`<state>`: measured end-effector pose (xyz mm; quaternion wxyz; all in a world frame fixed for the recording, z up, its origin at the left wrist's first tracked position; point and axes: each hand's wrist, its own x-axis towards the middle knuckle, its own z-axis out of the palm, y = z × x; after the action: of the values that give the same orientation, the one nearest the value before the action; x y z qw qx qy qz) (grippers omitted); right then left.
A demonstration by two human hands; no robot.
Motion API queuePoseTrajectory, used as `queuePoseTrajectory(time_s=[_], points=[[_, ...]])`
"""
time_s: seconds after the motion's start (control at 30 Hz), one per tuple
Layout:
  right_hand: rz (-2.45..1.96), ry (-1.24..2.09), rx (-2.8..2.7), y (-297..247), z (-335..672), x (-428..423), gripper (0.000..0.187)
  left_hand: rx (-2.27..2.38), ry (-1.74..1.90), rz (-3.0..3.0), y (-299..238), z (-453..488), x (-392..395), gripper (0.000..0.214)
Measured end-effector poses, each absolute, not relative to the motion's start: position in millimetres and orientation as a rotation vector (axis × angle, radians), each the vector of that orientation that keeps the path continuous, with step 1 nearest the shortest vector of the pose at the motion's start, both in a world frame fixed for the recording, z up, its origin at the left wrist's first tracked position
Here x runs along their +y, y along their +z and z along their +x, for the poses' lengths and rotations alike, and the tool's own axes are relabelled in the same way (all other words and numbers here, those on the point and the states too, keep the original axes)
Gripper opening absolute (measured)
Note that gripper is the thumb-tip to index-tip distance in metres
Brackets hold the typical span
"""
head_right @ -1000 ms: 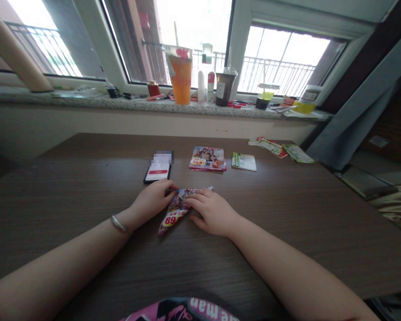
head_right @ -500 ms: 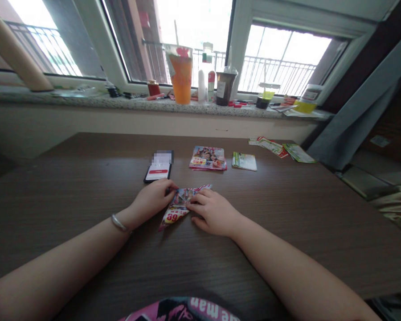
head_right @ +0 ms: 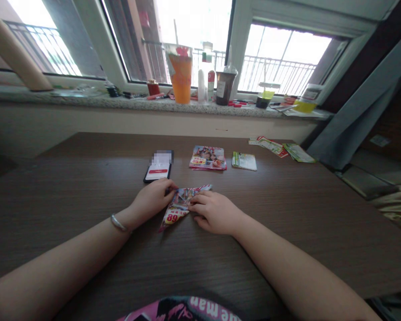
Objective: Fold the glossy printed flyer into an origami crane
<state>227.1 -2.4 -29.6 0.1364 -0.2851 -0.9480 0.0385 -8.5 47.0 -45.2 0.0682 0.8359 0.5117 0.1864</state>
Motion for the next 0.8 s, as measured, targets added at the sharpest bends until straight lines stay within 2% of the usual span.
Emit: queuePoseTrajectory(time_s=[0.2, 0.37, 0.53, 0.8], points=[[-0.872, 0.074, -2.782, -26.4, 228.3, -3.5, 0.035, 1.533, 0.590, 2.521, -45.4, -8.6, 44.8, 0.019], [-0.933, 0.046, -2.774, -27.1, 228.4, -5.0, 0.036, 1.371, 0.684, 2.517, -41.3, -7.1, 41.6, 0.019], [-1.086, -0.030, -2.734, -30.6, 229.1, -4.0, 0.039, 1.206, 0.817, 2.515, -29.7, -3.5, 33.8, 0.029], [-1.128, -0.012, -2.712, -32.7, 231.1, -2.0, 0.040, 0.999, 0.608, 2.904, -29.1, 7.3, 19.1, 0.018]])
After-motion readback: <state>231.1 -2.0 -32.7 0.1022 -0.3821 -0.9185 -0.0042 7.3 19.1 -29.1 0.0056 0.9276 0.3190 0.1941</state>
